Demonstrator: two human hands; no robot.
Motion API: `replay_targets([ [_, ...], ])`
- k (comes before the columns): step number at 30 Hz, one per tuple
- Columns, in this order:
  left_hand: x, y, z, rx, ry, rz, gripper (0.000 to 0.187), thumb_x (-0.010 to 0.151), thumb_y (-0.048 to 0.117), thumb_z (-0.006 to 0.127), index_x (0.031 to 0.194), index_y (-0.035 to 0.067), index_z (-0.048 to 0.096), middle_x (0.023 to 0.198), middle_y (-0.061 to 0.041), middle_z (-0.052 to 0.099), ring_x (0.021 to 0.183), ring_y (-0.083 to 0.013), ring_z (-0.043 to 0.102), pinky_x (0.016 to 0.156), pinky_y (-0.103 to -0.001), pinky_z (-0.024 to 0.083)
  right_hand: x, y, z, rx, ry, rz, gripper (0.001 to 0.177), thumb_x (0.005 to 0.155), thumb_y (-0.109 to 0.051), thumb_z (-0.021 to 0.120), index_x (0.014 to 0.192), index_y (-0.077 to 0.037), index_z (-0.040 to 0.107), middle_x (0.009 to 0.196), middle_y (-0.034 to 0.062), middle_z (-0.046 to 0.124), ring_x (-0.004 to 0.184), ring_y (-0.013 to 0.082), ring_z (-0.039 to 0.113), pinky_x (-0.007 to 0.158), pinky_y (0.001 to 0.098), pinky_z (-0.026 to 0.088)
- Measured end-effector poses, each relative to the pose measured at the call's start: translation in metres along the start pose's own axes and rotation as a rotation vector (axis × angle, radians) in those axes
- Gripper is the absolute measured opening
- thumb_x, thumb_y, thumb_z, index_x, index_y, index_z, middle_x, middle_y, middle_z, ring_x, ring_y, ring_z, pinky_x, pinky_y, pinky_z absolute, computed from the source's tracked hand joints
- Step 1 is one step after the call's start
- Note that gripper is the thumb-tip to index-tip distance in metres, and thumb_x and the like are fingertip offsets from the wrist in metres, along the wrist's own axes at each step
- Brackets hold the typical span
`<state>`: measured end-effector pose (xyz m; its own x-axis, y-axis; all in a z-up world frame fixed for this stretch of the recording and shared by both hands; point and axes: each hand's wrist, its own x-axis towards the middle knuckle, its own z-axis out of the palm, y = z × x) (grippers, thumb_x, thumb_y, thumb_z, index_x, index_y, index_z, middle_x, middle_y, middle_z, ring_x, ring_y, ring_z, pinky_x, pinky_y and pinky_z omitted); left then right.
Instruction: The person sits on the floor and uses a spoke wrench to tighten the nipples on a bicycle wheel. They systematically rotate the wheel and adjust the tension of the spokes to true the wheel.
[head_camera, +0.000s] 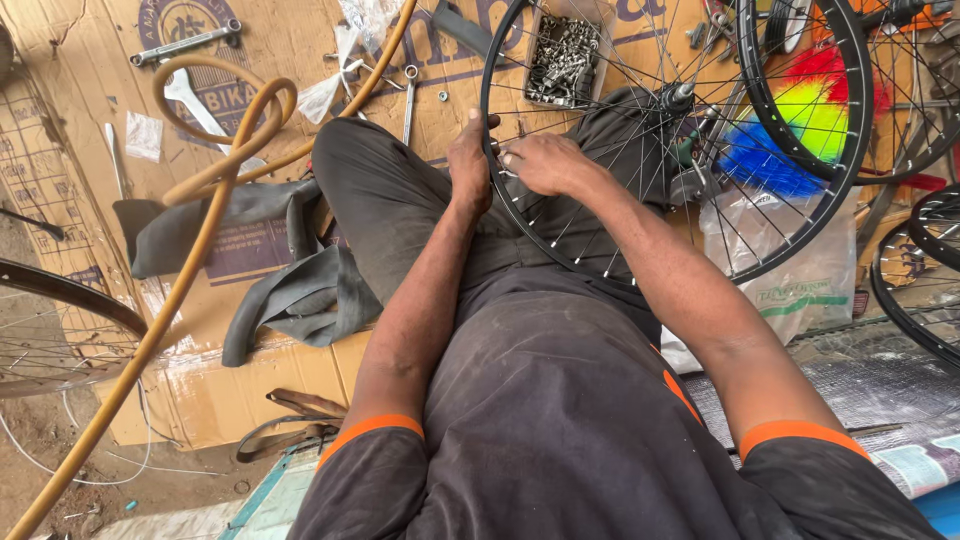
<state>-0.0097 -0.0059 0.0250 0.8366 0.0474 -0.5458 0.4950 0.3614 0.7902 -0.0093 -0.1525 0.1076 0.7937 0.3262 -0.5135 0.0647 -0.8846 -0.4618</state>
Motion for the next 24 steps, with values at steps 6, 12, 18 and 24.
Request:
replay_targets([
  [6, -0.002, -0.007, 0.001, 0.042, 0.003, 0.062, 0.054, 0.096, 0.048, 0.069, 0.100, -0.005, 0.075, 0.072, -0.003, 0.054, 0.065, -0.0124, 0.050, 0.056, -0.030, 0.041, -0.015, 0.003, -0.012, 0.085, -0.083, -0.034, 0.043, 0.083, -0.036, 0.066, 0.122, -0.018, 0.072, 0.113, 0.0156, 0.072, 0.109, 0.0357, 0.066, 0.094, 0.0483, 0.049],
  [12, -0.010, 0.006, 0.002, 0.026, -0.024, 0.045, 0.050, 0.096, 0.045, 0.067, 0.100, -0.004, 0.074, 0.070, -0.001, 0.054, 0.063, -0.0108, 0.052, 0.056, -0.028, 0.043, 0.005, 0.015, -0.018, 0.207, -0.251, -0.152, 0.046, 0.082, -0.036, 0.067, 0.123, -0.018, 0.073, 0.114, 0.0150, 0.074, 0.106, 0.0328, 0.070, 0.093, 0.0432, 0.053],
  [18, -0.010, 0.001, 0.002, 0.000, -0.011, 0.041, 0.051, 0.096, 0.045, 0.068, 0.100, -0.006, 0.073, 0.069, -0.002, 0.053, 0.062, -0.0125, 0.050, 0.056, -0.030, 0.042, -0.005, 0.021, -0.007, 0.195, -0.109, -0.215, 0.053, 0.075, -0.032, 0.078, 0.122, -0.010, 0.071, 0.103, 0.0230, 0.074, 0.097, 0.0386, 0.069, 0.084, 0.0470, 0.053],
  [24, -0.005, -0.005, -0.003, 0.172, -0.005, 0.116, 0.053, 0.100, 0.046, 0.061, 0.106, -0.005, 0.075, 0.079, -0.001, 0.065, 0.072, -0.0110, 0.057, 0.064, -0.028, 0.049, -0.015, 0.002, 0.018, -0.083, 0.393, -0.285, 0.016, 0.077, -0.008, 0.070, 0.093, -0.008, 0.068, 0.090, 0.0137, 0.071, 0.089, 0.0336, 0.069, 0.079, 0.0475, 0.055],
])
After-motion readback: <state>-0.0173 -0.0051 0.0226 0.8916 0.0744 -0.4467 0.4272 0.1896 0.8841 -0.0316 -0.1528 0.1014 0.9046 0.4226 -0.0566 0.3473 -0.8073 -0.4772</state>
